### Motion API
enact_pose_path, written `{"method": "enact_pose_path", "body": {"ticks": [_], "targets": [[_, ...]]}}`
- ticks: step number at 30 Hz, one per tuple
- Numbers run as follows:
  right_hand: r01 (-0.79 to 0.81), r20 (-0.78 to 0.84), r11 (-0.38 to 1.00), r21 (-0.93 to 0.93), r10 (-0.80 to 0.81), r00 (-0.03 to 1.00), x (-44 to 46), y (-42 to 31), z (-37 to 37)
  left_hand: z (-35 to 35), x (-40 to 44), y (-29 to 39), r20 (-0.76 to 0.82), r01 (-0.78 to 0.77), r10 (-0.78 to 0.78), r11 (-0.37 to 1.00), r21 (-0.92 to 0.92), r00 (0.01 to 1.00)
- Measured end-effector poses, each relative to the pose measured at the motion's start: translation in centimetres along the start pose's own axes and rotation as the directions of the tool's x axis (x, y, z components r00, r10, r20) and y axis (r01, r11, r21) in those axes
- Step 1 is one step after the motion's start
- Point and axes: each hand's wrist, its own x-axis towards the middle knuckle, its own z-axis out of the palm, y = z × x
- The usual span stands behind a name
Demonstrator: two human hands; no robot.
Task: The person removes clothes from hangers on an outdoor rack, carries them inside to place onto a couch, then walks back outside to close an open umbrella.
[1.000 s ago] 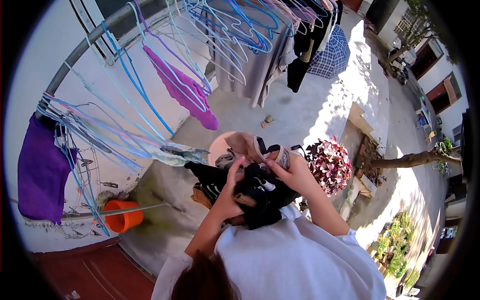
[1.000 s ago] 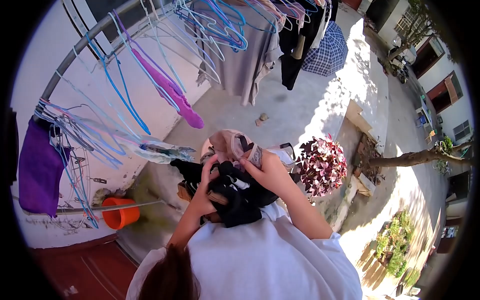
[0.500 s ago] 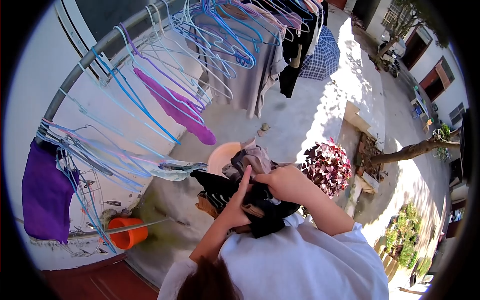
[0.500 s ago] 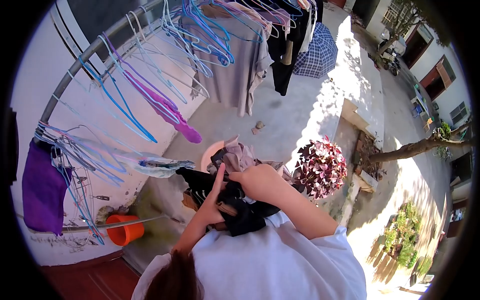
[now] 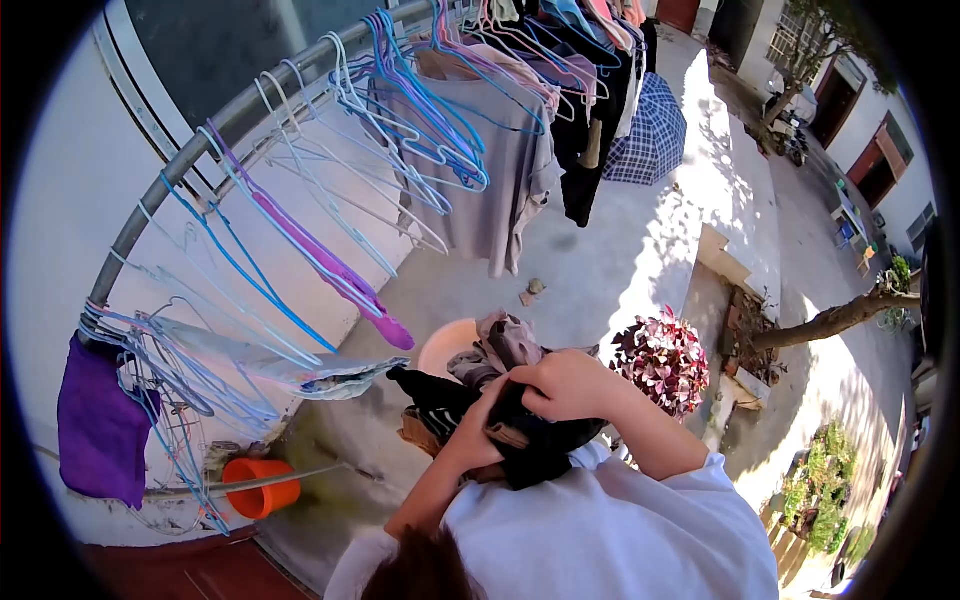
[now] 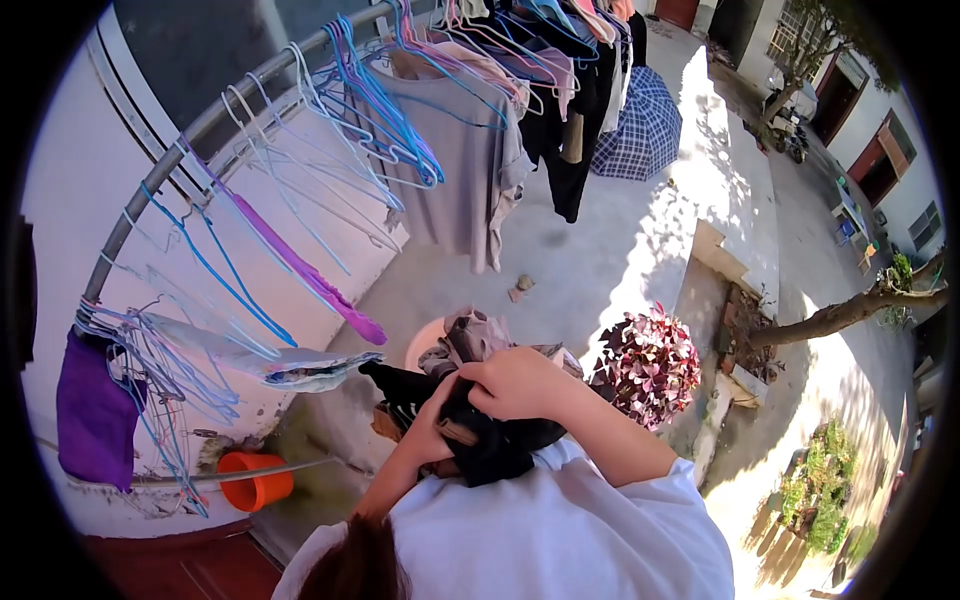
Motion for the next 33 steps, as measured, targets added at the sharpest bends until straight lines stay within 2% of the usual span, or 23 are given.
{"method": "enact_pose_path", "body": {"ticks": [1, 2, 5, 6, 8, 9, 10, 12, 13, 14, 15, 17, 18, 20, 23, 24, 25, 27, 28, 30, 31, 33], "targets": [[0.018, 0.013, 1.000, -0.007, -0.018, 1.000, 0.4, 1.0, -0.5, 0.0, 1.0, -0.3, 0.030, 0.014, -0.015, 1.000, 0.027, 0.999], [0.026, 0.051, 1.000, -0.013, -0.026, 0.998, 0.7, 2.0, -1.3, 0.3, 1.9, -0.4, 0.010, 0.037, -0.037, 0.999, 0.026, 0.999], [0.088, 0.029, 0.994, 0.065, -0.091, 0.995, 1.8, 5.5, -3.9, 1.2, 5.3, -0.7, -0.054, 0.059, -0.057, 0.998, 0.021, 0.997], [0.133, -0.023, 0.987, 0.094, -0.132, 0.991, 2.4, 7.0, -5.2, 1.6, 6.5, -1.0, -0.104, 0.032, -0.033, 0.999, -0.014, 0.994], [0.229, -0.126, 0.962, 0.148, -0.211, 0.969, 4.2, 10.4, -8.6, 2.0, 8.7, -1.7, -0.195, 0.079, -0.103, 0.989, -0.124, 0.975], [0.266, -0.230, 0.960, 0.093, -0.239, 0.943, 5.6, 12.3, -10.5, 2.1, 9.6, -2.2, -0.238, 0.098, -0.141, 0.978, -0.182, 0.961], [0.296, -0.330, 0.954, 0.039, -0.267, 0.905, 7.5, 14.0, -12.5, 2.0, 10.3, -3.1, -0.286, 0.053, -0.089, 0.990, -0.132, 0.954], [0.295, -0.495, 0.948, -0.116, -0.313, 0.811, 11.5, 15.8, -17.2, 2.3, 12.1, -4.0, -0.387, 0.067, -0.090, 0.995, -0.073, 0.918], [0.341, -0.554, 0.935, -0.095, -0.334, 0.762, 13.6, 16.7, -19.1, 2.4, 13.0, -4.2, -0.435, 0.075, -0.086, 0.996, -0.042, 0.896], [0.394, -0.579, 0.911, -0.118, -0.385, 0.718, 15.8, 17.3, -20.8, 2.7, 13.7, -4.3, -0.451, 0.058, -0.067, 0.998, -0.033, 0.890], [0.442, -0.627, 0.882, -0.163, -0.439, 0.644, 18.1, 17.6, -21.8, 3.1, 14.1, -4.4, -0.477, 0.040, -0.082, 0.994, -0.098, 0.875], [0.523, -0.656, 0.803, -0.288, -0.563, 0.503, 22.7, 18.5, -23.1, 4.2, 14.9, -4.6, -0.529, -0.010, -0.113, 0.975, -0.223, 0.841], [0.514, -0.645, 0.786, -0.342, -0.595, 0.479, 24.3, 18.6, -23.6, 4.5, 14.9, -4.7, -0.535, -0.065, -0.064, 0.974, -0.218, 0.843], [0.491, -0.620, 0.750, -0.445, -0.653, 0.435, 26.9, 18.6, -23.8, 5.3, 14.8, -4.7, -0.568, -0.034, -0.103, 0.974, -0.226, 0.817], [0.521, -0.654, 0.805, -0.284, -0.560, 0.509, 29.1, 19.6, -22.7, 6.1, 13.9, -5.9, -0.620, -0.014, -0.079, 0.989, -0.144, 0.780], [0.505, -0.666, 0.856, -0.110, -0.441, 0.602, 29.4, 19.3, -22.0, 6.2, 13.7, -6.6, -0.640, -0.012, -0.072, 0.992, -0.127, 0.765], [0.493, -0.651, 0.870, -0.028, -0.390, 0.651, 29.2, 19.3, -21.6, 6.2, 13.4, -7.1, -0.654, -0.008, -0.067, 0.994, -0.110, 0.753], [0.440, -0.604, 0.888, 0.135, -0.278, 0.747, 28.3, 19.4, -20.8, 5.8, 13.1, -7.4, -0.636, -0.021, -0.089, 0.986, -0.163, 0.767], [0.484, -0.590, 0.854, 0.191, -0.294, 0.752, 28.1, 19.3, -20.7, 5.5, 13.2, -7.0, -0.624, -0.029, -0.098, 0.981, -0.191, 0.775], [0.341, -0.351, 0.758, 0.555, -0.158, 0.923, 26.7, 18.6, -21.4, 5.0, 13.2, -6.0, -0.611, 0.030, -0.086, 0.994, -0.100, 0.787], [0.227, -0.201, 0.678, 0.699, -0.117, 0.972, 26.2, 18.2, -21.7, 4.8, 13.1, -5.7, -0.604, 0.057, -0.079, 0.997, -0.055, 0.793], [0.220, -0.209, 0.667, 0.712, -0.099, 0.973, 26.0, 18.5, -21.5, 4.7, 12.8, -6.6, -0.635, -0.022, -0.065, 0.991, -0.129, 0.770]]}}
